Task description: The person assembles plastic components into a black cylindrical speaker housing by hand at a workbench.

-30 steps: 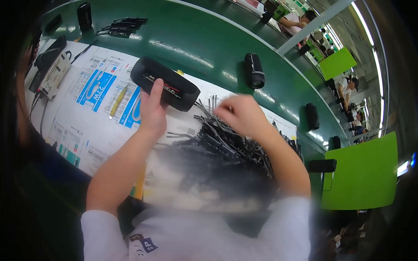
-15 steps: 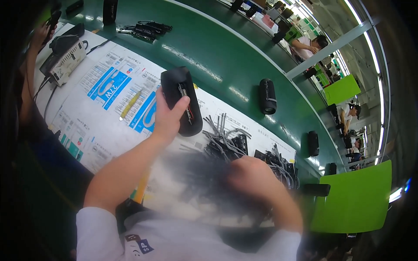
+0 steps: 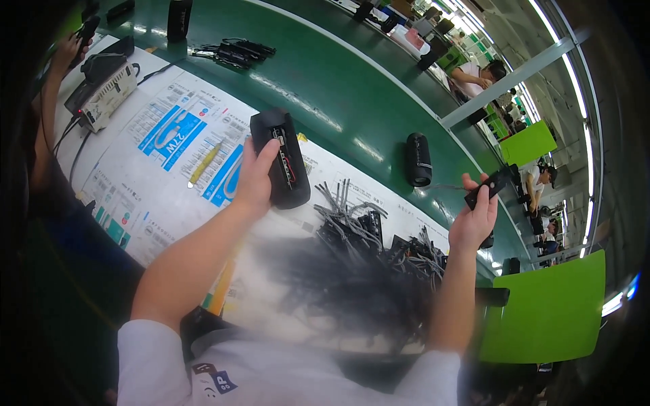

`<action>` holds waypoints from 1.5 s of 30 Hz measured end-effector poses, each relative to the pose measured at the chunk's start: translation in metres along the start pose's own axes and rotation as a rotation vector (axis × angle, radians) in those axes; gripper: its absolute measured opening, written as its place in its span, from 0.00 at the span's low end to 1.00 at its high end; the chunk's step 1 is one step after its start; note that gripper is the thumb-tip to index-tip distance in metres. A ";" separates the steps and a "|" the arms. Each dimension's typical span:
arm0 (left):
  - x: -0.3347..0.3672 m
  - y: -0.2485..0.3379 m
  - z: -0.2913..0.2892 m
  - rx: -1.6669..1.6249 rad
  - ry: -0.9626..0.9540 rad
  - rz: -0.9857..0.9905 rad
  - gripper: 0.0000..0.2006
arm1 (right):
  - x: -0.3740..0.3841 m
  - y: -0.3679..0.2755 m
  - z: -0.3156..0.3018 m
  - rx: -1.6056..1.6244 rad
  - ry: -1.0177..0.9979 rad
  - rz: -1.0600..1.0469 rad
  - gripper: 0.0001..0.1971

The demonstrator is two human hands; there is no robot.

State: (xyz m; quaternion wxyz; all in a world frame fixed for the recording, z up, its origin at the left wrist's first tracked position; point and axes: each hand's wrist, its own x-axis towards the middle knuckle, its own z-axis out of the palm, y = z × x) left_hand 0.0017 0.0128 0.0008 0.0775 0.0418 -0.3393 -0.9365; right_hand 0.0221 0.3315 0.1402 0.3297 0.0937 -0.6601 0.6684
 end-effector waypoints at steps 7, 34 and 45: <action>-0.003 0.004 0.005 -0.043 -0.002 -0.040 0.27 | -0.031 0.018 0.071 -0.245 -0.411 0.523 0.21; 0.002 -0.001 0.000 -0.108 -0.175 0.088 0.33 | -0.092 0.027 0.183 -0.903 -0.705 -0.414 0.19; -0.007 0.006 0.013 0.024 -0.112 0.149 0.36 | -0.096 0.029 0.183 -0.922 -0.671 -0.533 0.16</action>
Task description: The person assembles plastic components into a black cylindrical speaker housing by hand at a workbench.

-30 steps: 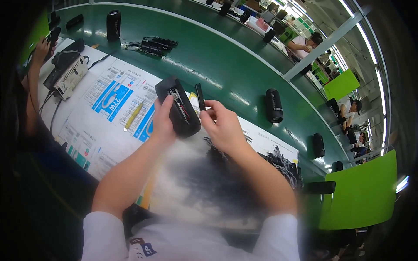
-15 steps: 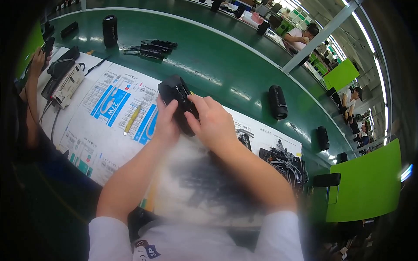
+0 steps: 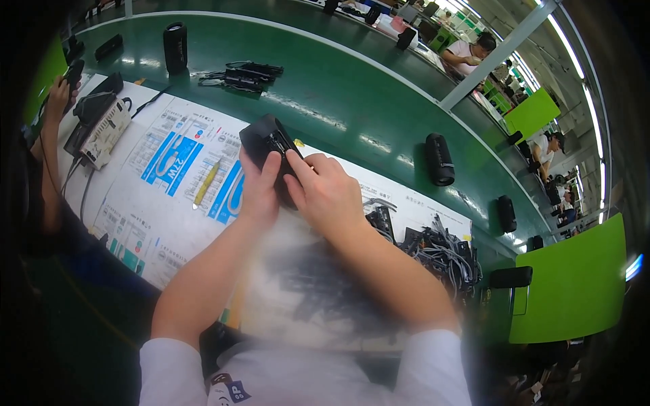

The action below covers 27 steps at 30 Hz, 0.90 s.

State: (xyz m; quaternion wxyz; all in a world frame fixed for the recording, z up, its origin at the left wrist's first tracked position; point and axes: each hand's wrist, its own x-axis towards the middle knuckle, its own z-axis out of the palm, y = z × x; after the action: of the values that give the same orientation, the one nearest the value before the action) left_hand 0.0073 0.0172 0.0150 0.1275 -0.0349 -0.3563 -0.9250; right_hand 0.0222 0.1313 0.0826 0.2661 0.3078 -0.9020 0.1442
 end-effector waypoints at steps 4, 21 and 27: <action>0.001 -0.002 -0.002 0.081 0.007 0.016 0.38 | 0.001 0.000 0.001 -0.004 -0.002 -0.028 0.16; 0.002 0.001 -0.001 0.100 0.044 0.032 0.38 | 0.008 -0.004 0.005 -0.025 0.025 -0.035 0.16; 0.003 -0.002 -0.002 0.123 0.062 0.036 0.39 | 0.008 -0.003 0.008 0.001 0.030 0.001 0.16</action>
State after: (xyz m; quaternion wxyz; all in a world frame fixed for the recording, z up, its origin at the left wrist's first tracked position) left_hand 0.0036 0.0167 0.0124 0.1570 -0.0048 -0.4077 -0.8995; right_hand 0.0155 0.1213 0.0808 0.2794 0.3053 -0.8980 0.1497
